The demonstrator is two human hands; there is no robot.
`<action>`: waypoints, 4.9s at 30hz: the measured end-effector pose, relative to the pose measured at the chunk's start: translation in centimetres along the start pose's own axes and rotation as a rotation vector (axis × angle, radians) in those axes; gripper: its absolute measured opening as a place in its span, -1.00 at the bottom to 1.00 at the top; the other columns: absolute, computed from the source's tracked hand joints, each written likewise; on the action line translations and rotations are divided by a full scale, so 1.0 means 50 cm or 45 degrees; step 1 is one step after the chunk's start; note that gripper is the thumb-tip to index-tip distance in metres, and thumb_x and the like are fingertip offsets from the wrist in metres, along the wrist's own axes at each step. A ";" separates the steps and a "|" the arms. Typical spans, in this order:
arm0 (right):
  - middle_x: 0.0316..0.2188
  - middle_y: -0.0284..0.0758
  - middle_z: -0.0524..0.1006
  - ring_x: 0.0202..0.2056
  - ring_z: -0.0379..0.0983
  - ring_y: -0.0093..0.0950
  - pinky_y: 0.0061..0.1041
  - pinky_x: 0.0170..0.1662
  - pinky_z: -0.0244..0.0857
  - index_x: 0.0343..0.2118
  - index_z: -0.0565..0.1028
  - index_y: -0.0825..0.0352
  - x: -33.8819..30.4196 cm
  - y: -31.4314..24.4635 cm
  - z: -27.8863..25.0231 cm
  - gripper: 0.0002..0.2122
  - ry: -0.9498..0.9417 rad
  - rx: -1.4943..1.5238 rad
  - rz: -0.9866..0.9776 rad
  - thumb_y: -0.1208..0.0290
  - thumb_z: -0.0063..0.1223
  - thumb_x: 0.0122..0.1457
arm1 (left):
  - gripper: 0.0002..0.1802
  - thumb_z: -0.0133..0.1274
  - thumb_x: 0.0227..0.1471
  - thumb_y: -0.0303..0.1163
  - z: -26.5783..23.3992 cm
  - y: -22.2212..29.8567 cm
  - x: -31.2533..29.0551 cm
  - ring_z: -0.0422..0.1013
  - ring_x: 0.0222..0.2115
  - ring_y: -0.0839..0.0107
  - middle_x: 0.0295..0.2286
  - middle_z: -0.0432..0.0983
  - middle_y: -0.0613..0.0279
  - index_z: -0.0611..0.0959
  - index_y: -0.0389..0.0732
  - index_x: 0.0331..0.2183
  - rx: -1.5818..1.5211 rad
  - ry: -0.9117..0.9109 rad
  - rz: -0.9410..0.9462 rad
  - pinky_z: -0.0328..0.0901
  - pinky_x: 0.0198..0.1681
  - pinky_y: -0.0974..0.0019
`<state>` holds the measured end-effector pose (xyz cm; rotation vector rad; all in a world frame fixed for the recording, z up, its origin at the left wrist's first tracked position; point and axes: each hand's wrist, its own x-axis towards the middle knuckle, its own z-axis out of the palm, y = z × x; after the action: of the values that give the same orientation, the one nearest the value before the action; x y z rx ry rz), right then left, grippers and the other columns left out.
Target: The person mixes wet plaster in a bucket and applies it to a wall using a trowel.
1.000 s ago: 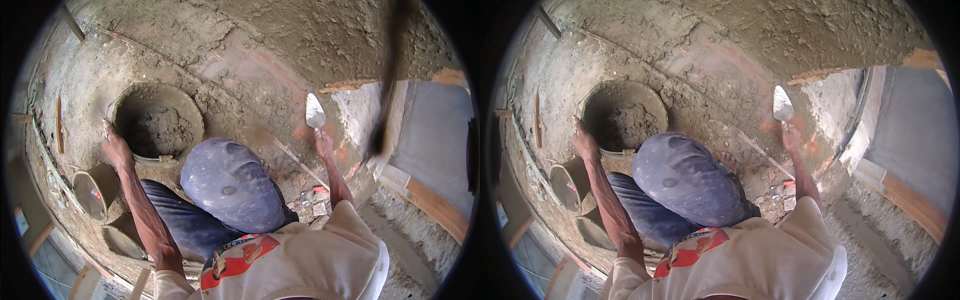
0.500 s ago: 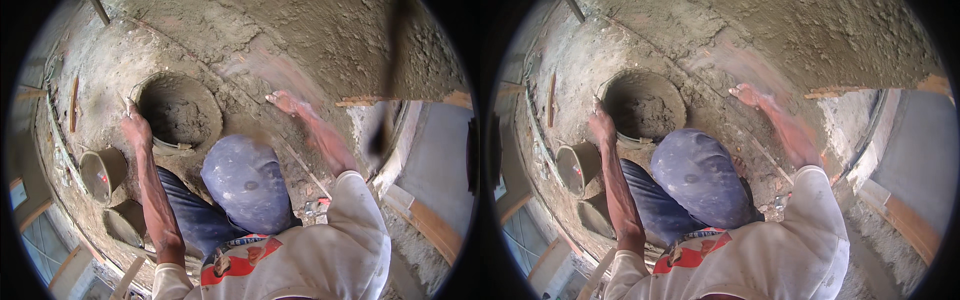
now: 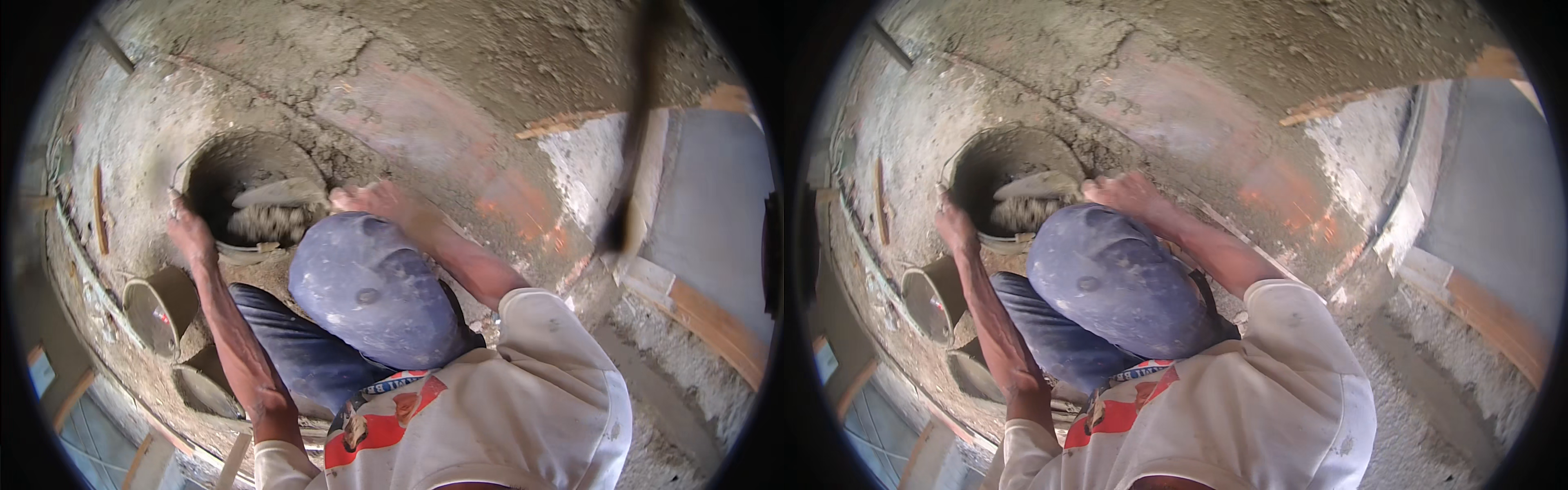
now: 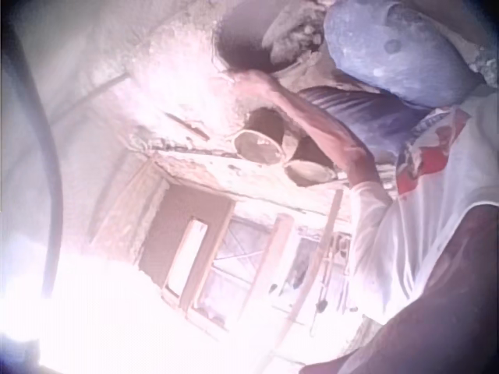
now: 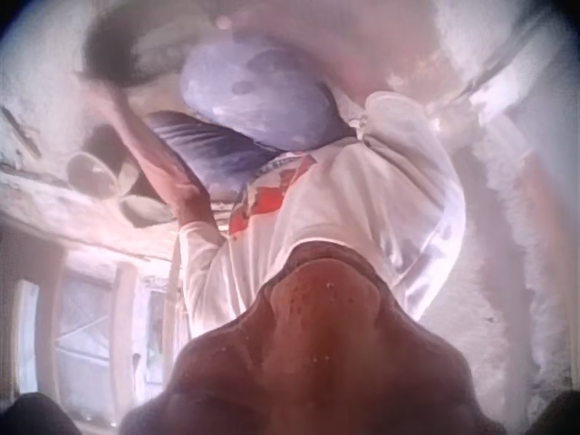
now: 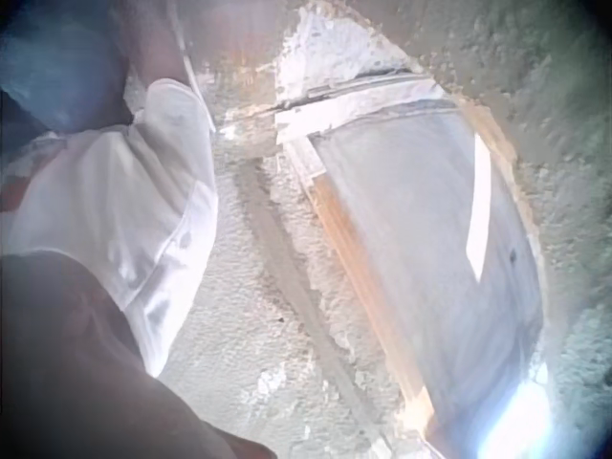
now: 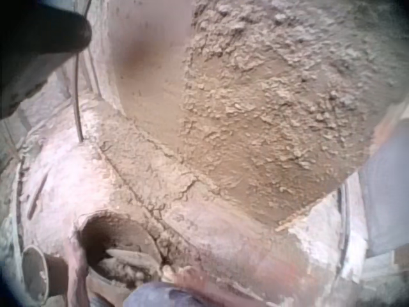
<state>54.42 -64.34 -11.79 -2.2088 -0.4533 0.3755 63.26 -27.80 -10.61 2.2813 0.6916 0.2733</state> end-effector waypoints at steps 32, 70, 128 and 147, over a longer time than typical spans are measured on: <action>-0.24 0.01 0.63 -0.25 0.60 -0.07 -0.05 -0.10 0.46 -0.05 0.46 0.46 0.114 0.041 -0.004 -0.53 -0.356 -0.371 0.226 0.03 -0.15 0.41 | -0.23 -0.18 0.36 0.13 0.008 0.011 0.019 0.40 -0.39 -0.11 -0.41 0.54 -0.32 0.60 -0.56 -0.18 0.087 0.029 0.028 0.27 -0.21 -0.06; -0.55 -0.32 0.49 -0.72 0.36 -0.53 -0.45 -0.76 0.24 -0.12 0.51 0.30 0.270 0.311 -0.055 -0.66 0.240 0.207 0.885 0.12 -0.20 0.46 | -0.35 -0.15 0.39 0.00 -0.027 -0.043 0.024 0.41 -0.40 0.13 -0.43 0.57 -0.12 0.61 -0.53 -0.20 -0.056 0.099 -0.252 0.29 -0.23 0.02; -0.24 0.07 0.62 -0.12 0.56 0.07 0.03 -0.02 0.39 0.03 0.53 0.29 -0.092 0.241 -0.129 -0.46 -0.786 -0.828 0.636 -0.13 -0.20 0.38 | -0.33 -0.17 0.38 0.05 0.021 0.045 0.012 0.52 -0.18 0.04 -0.24 0.63 -0.21 0.63 -0.46 -0.06 -0.020 0.058 -0.108 0.32 -0.04 0.06; -0.27 0.05 0.61 -0.25 0.56 0.04 -0.14 -0.08 0.46 -0.11 0.56 0.39 0.090 0.351 -0.139 -0.51 -0.090 -0.435 0.631 -0.01 -0.22 0.44 | -0.46 -0.11 0.39 -0.03 -0.027 -0.050 0.032 0.17 -0.43 0.49 -0.49 0.34 0.39 0.59 -0.38 -0.31 -0.224 -0.012 -0.152 0.14 -0.36 0.29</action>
<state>64.69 -77.40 -21.80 -2.6418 0.0079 0.6806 63.09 -24.66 -11.41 2.0648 0.7649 0.2556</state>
